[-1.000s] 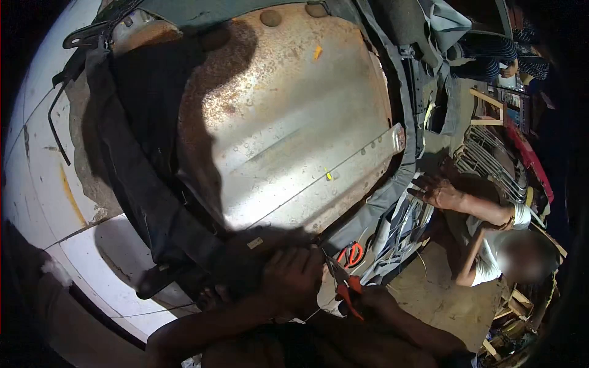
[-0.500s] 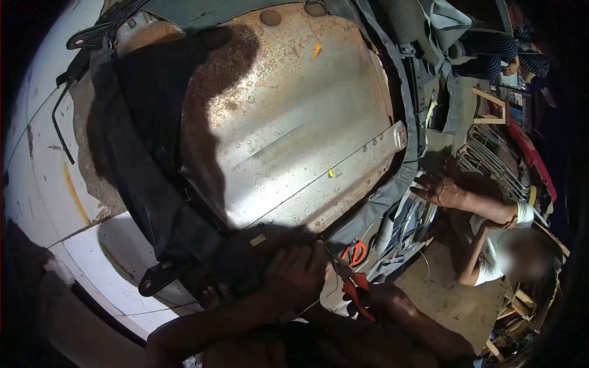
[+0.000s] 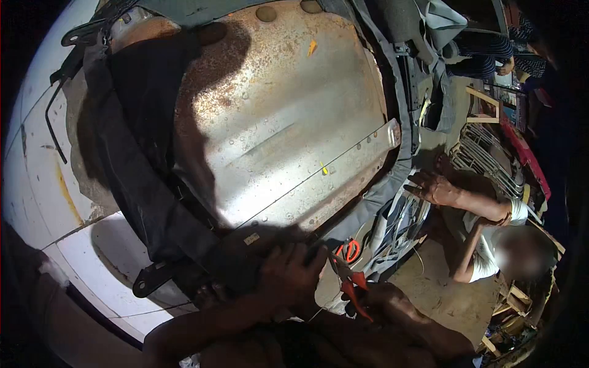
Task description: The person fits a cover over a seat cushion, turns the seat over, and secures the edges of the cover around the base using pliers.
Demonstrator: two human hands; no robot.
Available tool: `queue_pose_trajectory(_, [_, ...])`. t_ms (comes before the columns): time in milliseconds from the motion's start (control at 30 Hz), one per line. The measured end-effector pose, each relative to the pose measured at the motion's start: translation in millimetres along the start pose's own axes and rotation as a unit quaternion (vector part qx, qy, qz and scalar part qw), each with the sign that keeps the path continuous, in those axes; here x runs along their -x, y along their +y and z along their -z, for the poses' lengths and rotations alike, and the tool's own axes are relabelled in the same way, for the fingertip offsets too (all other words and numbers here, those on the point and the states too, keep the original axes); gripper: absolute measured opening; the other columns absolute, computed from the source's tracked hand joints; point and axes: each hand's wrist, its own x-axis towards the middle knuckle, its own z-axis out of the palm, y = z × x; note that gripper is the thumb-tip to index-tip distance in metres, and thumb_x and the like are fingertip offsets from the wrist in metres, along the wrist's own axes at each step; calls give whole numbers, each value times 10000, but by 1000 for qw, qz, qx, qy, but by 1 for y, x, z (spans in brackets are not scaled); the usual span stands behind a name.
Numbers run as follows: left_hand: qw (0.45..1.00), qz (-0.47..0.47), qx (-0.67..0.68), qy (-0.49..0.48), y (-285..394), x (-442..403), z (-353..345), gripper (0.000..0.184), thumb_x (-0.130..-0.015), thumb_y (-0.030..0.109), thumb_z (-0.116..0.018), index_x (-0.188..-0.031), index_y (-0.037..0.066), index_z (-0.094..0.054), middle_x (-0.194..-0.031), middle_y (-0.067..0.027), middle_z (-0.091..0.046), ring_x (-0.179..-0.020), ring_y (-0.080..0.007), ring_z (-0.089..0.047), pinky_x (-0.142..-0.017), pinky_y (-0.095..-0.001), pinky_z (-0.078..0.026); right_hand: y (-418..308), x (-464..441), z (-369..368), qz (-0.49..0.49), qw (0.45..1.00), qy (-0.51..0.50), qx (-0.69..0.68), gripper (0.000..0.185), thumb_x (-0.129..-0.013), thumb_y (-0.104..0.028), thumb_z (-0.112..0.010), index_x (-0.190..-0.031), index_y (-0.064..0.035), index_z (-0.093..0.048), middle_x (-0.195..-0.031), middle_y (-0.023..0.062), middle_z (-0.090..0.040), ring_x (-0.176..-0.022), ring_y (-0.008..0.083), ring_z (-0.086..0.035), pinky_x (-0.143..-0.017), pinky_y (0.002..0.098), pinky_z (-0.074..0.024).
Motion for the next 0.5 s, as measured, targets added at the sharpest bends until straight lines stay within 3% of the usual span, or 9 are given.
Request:
queue_pose_trajectory(133, [999,-20,-24,18,0,-2,1,383,-836,266,-668,-1205,173,-706,-867,-50,-539,-803,-225,-596,-663,-375,-451,6,-5,1,4,999,-28,-22,437,-892,-219,-616,-1244,39,-637,-972,130,-704,-766,151,-672,-582,281,-527])
queue_pose_trajectory(233, [999,-22,-33,-9,1,-1,0,359,-854,274,-670,-1193,166,-712,-864,-51,-541,-797,-219,-591,-653,-373,-443,15,-6,2,-7,993,-42,-113,475,-909,-195,-625,-1307,61,-580,-1023,161,-708,-776,183,-687,-611,275,-559])
queue_pose_trajectory(333, [997,-38,-53,49,-2,-1,-10,325,-875,264,-668,-1177,152,-712,-846,-44,-533,-779,-208,-577,-640,-371,-428,22,-12,7,2,990,-72,-118,457,-905,-162,-619,-1298,71,-578,-1006,170,-703,-754,187,-675,-625,274,-553])
queue_pose_trajectory(500, [998,-26,-48,38,0,3,-8,330,-889,240,-668,-1200,133,-696,-850,-48,-534,-772,-205,-570,-642,-372,-417,11,3,-3,-13,983,-60,-175,406,-907,-102,-598,-1266,87,-567,-936,155,-678,-715,187,-646,-618,281,-526])
